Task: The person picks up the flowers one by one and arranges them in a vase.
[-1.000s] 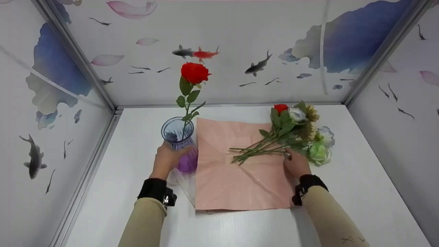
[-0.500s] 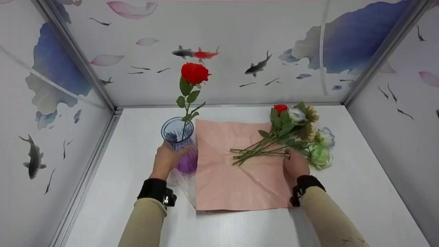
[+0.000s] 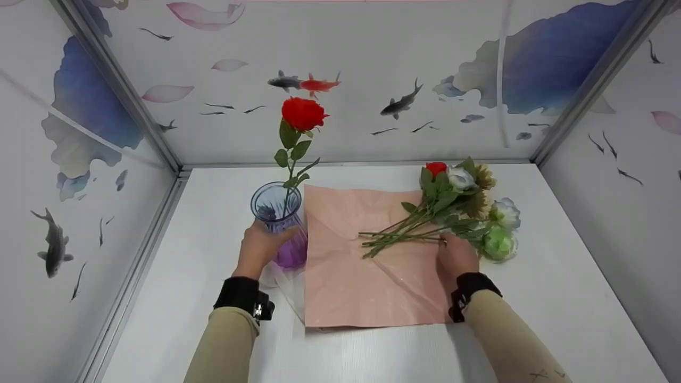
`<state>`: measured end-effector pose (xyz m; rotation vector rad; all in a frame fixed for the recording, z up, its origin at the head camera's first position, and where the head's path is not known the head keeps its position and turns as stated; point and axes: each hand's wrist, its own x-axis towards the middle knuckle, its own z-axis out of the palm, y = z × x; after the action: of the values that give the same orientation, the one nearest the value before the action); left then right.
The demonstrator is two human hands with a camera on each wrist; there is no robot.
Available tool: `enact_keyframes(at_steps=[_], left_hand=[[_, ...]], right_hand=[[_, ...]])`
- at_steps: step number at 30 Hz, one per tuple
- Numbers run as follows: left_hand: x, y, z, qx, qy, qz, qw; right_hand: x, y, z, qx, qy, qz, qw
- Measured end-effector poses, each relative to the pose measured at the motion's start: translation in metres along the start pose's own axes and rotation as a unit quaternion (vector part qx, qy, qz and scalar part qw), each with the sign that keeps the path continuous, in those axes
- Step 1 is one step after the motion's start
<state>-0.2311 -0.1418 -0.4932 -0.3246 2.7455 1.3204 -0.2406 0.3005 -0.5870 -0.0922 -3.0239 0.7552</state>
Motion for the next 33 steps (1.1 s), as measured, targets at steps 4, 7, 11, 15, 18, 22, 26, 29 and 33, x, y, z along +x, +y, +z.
enact_keyframes(at_steps=[4,7,11,15,18,22,26,29,33], left_hand=[[0.000,0.000,0.000,0.004,0.001,0.002,1.0000],[0.000,-0.001,-0.001,0.007,0.000,0.001,1.0000],[-0.001,-0.001,-0.001,0.005,0.000,-0.001,1.0000],[-0.001,0.000,-0.001,0.001,0.003,0.001,1.0000],[-0.001,0.000,-0.001,-0.002,0.004,0.004,1.0000],[0.000,-0.001,0.000,-0.004,0.004,0.002,1.0000],[0.001,-0.001,0.000,-0.003,0.001,0.000,1.0000],[0.001,-0.001,0.000,-0.003,-0.004,-0.004,1.0000],[0.001,-0.002,0.000,-0.005,-0.004,-0.006,1.0000]], right_hand=[[-0.001,-0.003,-0.002,-0.003,0.010,0.013,0.9999],[-0.001,-0.007,-0.003,-0.018,0.048,0.023,0.9984],[0.000,-0.013,-0.003,0.001,0.115,0.035,0.9927],[0.001,-0.023,-0.006,0.077,0.181,0.040,0.9797],[0.003,-0.030,-0.008,0.123,0.221,0.035,0.9669],[0.007,-0.037,-0.009,0.169,0.256,0.022,0.9514],[0.008,-0.046,-0.013,0.222,0.258,0.013,0.9402],[0.007,-0.054,-0.017,0.257,0.244,0.020,0.9348],[0.007,-0.061,-0.020,0.288,0.240,0.028,0.9266]])
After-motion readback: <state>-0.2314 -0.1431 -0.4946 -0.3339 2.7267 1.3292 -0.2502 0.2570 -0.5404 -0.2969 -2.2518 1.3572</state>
